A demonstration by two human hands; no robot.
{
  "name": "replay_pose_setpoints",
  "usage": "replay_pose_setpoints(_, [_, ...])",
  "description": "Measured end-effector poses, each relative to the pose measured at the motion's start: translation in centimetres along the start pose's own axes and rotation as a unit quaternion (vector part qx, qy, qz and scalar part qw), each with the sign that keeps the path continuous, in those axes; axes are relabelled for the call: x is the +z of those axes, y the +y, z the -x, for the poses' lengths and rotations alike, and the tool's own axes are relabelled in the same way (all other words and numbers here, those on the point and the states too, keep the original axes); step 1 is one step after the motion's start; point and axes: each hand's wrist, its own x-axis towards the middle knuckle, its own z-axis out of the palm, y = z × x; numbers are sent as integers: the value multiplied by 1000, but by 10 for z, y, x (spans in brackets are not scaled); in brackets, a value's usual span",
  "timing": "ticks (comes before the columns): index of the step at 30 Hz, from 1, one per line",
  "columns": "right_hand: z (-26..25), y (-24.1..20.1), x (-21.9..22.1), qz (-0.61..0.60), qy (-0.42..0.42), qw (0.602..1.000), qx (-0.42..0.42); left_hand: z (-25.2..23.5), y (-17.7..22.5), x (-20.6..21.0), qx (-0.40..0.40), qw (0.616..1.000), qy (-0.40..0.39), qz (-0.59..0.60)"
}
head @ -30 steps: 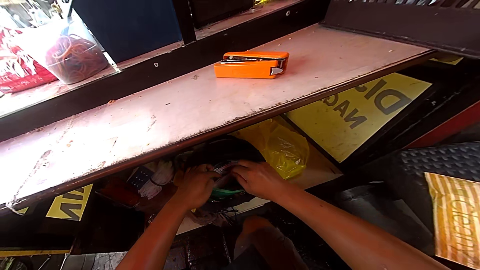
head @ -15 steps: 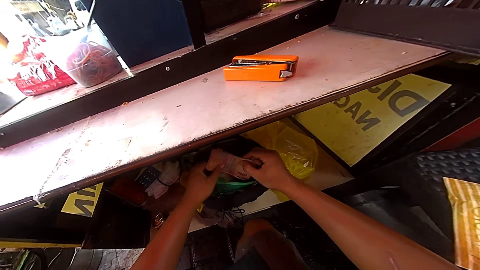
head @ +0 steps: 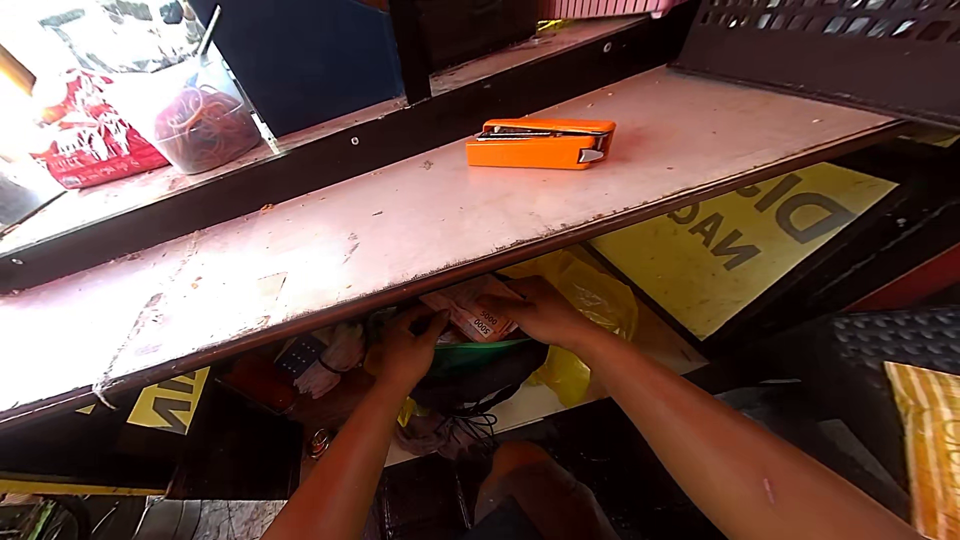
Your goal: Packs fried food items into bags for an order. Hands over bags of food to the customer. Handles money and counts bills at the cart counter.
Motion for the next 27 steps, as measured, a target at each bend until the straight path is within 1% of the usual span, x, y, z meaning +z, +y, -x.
replay_pose_setpoints(3, [-10,2,5,26,50,998,-10,-16,-2,-1,-32,997,-20,-74])
replay_pose_setpoints(6, [-16,2,16,50,161,985,-39,-31,4,-6,-52,993,-59,-87])
replay_pose_setpoints(8, [-13,3,23,69,230,968,-77,-31,12,-10,-50,991,-71,-100])
replay_pose_setpoints(10, [-4,0,28,82,283,946,-136,-24,17,-17,-34,988,-69,-136])
replay_pose_setpoints(11, [1,-2,31,66,310,935,-160,-18,18,-22,-22,985,-67,-156])
replay_pose_setpoints(13, [16,-8,39,-1,365,914,-176,-3,18,-31,7,979,-78,-190])
replay_pose_setpoints(15, [39,-15,41,-90,408,894,-164,10,17,-32,42,972,-79,-219])
replay_pose_setpoints(18, [82,-23,48,-198,413,880,-123,31,15,-35,131,964,-42,-226])
replay_pose_setpoints(20, [107,-28,57,-260,397,875,-96,50,22,-35,189,966,-4,-177])
replay_pose_setpoints(21, [117,-30,62,-304,380,870,-85,62,24,-31,207,971,10,-122])
replay_pose_setpoints(22, [125,-32,68,-344,363,863,-72,76,25,-24,209,977,6,-54])
replay_pose_setpoints(23, [134,-34,76,-375,347,858,-51,92,25,-17,191,981,-18,16])
replay_pose_setpoints(24, [143,-35,85,-400,328,856,-27,107,23,-10,155,982,-63,83])
replay_pose_setpoints(25, [153,-37,94,-418,304,856,-8,121,20,-5,101,976,-121,153])
replay_pose_setpoints(26, [162,-39,103,-429,279,859,5,132,19,-2,32,958,-178,222])
replay_pose_setpoints(27, [168,-39,110,-436,250,864,14,140,20,0,-39,932,-210,295])
